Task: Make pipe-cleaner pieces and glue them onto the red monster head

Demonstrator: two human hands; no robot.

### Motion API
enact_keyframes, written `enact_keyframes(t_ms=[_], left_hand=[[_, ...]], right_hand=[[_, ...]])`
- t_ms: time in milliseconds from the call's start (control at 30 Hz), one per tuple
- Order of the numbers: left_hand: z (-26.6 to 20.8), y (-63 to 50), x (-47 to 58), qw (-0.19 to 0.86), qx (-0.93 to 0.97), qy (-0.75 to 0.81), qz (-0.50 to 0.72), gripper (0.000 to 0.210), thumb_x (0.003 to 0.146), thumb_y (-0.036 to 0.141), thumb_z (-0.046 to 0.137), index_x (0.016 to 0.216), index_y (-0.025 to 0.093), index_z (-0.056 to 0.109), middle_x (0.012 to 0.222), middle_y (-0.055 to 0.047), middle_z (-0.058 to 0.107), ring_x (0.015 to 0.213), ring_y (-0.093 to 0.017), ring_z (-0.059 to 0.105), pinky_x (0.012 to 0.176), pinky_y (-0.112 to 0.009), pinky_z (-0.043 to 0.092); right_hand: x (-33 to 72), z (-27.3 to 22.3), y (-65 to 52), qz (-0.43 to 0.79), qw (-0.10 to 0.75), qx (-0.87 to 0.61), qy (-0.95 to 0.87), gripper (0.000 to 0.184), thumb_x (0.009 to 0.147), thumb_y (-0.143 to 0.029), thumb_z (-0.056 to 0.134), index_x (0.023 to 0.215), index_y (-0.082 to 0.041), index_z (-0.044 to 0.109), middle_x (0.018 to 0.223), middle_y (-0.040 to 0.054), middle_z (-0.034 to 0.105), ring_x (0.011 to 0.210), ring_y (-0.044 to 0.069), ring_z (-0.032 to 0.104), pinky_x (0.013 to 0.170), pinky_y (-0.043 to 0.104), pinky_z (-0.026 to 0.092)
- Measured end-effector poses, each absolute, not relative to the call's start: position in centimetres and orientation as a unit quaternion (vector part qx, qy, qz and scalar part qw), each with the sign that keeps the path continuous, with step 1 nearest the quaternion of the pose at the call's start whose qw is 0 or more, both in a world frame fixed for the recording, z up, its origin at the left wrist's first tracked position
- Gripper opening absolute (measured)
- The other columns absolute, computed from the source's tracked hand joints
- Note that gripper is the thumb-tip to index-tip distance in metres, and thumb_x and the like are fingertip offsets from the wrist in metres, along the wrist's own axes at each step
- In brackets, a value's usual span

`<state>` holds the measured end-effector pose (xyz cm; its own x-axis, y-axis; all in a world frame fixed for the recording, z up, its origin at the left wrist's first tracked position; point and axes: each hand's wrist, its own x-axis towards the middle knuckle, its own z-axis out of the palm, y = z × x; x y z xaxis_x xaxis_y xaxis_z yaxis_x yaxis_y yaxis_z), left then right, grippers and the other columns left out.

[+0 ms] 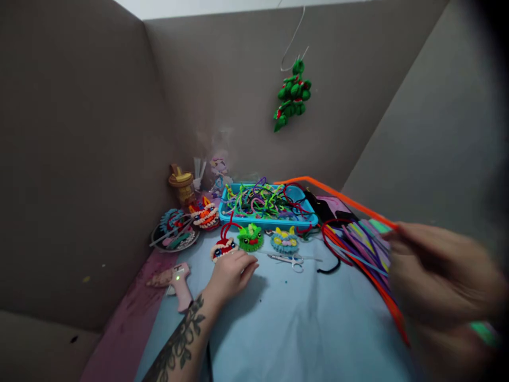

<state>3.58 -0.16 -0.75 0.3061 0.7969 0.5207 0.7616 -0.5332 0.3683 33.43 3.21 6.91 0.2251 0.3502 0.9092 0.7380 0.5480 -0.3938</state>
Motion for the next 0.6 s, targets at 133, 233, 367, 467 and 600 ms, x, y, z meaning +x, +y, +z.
enact_keyframes(t_ms=[133,233,367,467,600], left_hand=[[-0.8,-0.1,4.0,0.036,0.814,0.474,0.332,0.018,0.089,0.021,0.047,0.088,0.017,0.065,0.075,-0.006,0.068,0.069,-0.014,0.062,0.065,-0.024,0.047],[-0.2,-0.4,4.5,0.048,0.819,0.447,0.357,0.017,0.088,0.018,0.047,0.090,0.017,0.064,0.075,-0.006,0.067,0.069,-0.013,0.062,0.064,-0.023,0.047],[1.8,-1.7,6.6,0.016,0.810,0.413,0.416,0.014,0.084,0.012,0.052,0.094,0.017,0.061,0.072,-0.005,0.066,0.066,-0.013,0.060,0.061,-0.023,0.047],[3.2,-2.6,9.2,-0.075,0.804,0.392,0.441,0.019,0.083,0.014,0.054,0.102,0.018,0.058,0.080,-0.007,0.069,0.074,-0.016,0.062,0.068,-0.027,0.049],[3.3,-2.3,11.8,-0.215,0.782,0.484,0.330,0.028,0.089,0.021,0.047,0.115,0.019,0.057,0.101,-0.010,0.069,0.098,-0.025,0.062,0.087,-0.041,0.044]], right_hand=[[30.0,4.4,3.2,0.101,0.713,-0.470,-0.511,0.014,0.074,-0.030,0.069,0.087,-0.023,0.069,0.070,0.0015,0.064,0.059,0.018,0.060,0.061,0.037,0.049],[29.2,2.0,3.8,0.241,0.731,-0.477,-0.424,0.023,0.068,-0.036,0.074,0.084,-0.020,0.068,0.063,-0.0003,0.062,0.054,0.015,0.057,0.053,0.029,0.045],[28.8,-0.8,4.0,0.434,0.699,-0.436,-0.364,0.028,0.060,-0.035,0.080,0.080,-0.020,0.069,0.061,0.0000,0.063,0.054,0.012,0.055,0.049,0.022,0.042],[28.1,-1.6,3.4,0.529,0.647,-0.427,-0.346,0.028,0.058,-0.036,0.082,0.077,-0.020,0.070,0.059,0.0011,0.064,0.054,0.011,0.055,0.049,0.021,0.041],[27.3,-1.6,2.4,0.644,0.566,-0.389,-0.337,0.025,0.056,-0.035,0.083,0.072,-0.019,0.070,0.056,0.0010,0.063,0.051,0.011,0.054,0.048,0.020,0.041]])
